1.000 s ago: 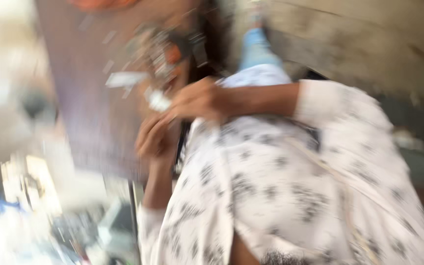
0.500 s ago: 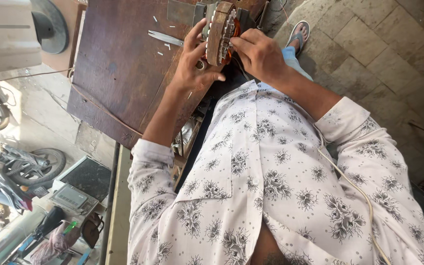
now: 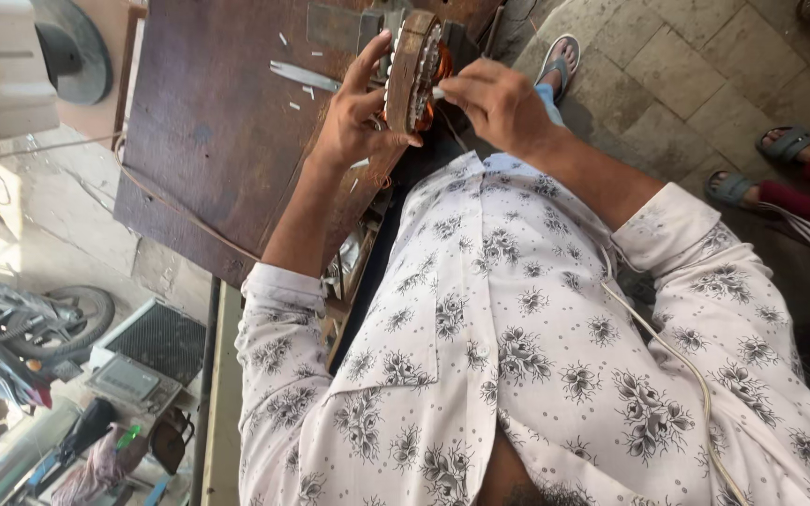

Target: The person winds copper wire around a motor stator, inserts white spacers between windings, and uses pliers to trim excess wire. The person repeats this process for multiple slots on the stator.

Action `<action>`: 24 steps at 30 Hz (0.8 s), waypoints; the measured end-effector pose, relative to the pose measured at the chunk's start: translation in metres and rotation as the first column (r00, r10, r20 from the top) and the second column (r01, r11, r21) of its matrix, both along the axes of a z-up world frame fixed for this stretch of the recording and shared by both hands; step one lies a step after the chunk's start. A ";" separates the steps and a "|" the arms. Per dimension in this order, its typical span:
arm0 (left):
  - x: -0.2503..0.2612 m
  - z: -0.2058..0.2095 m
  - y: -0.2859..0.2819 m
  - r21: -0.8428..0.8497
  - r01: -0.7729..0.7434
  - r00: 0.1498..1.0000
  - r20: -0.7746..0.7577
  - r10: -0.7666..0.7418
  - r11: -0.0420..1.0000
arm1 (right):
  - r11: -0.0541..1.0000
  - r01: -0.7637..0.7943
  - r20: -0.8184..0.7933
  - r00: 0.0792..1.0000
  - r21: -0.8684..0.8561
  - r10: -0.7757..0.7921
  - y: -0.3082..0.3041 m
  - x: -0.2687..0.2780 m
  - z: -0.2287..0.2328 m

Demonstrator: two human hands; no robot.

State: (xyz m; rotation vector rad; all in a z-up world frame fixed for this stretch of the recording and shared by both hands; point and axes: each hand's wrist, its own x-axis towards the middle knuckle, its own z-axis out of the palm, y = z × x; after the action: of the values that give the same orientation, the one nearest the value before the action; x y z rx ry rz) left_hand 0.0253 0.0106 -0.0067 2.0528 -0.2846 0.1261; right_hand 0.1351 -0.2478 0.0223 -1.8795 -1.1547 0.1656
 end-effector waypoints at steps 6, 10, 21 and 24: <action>-0.001 0.003 0.006 0.030 0.005 1.000 -0.021 -0.004 1.000 | 0.998 0.020 -0.077 0.997 -0.064 -0.025 0.008 0.003 0.001; -0.005 0.003 0.003 0.055 -0.008 0.998 -0.061 0.011 0.998 | 0.990 0.063 -0.051 0.996 -0.124 -0.070 0.015 -0.006 0.004; -0.005 -0.013 -0.006 -0.021 -0.094 0.995 -0.009 0.094 0.995 | 0.997 0.072 0.089 0.994 -0.017 -0.070 0.011 -0.014 -0.012; 0.001 -0.015 -0.002 -0.067 -0.108 0.994 -0.017 0.107 0.992 | 0.999 0.046 0.138 0.989 0.005 -0.046 0.009 -0.009 -0.013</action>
State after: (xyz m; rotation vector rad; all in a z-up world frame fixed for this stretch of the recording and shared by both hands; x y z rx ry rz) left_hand 0.0264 0.0085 -0.0218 2.0014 -0.1588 0.1857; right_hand 0.1257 -0.2385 0.0096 -1.9391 -1.2017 0.0087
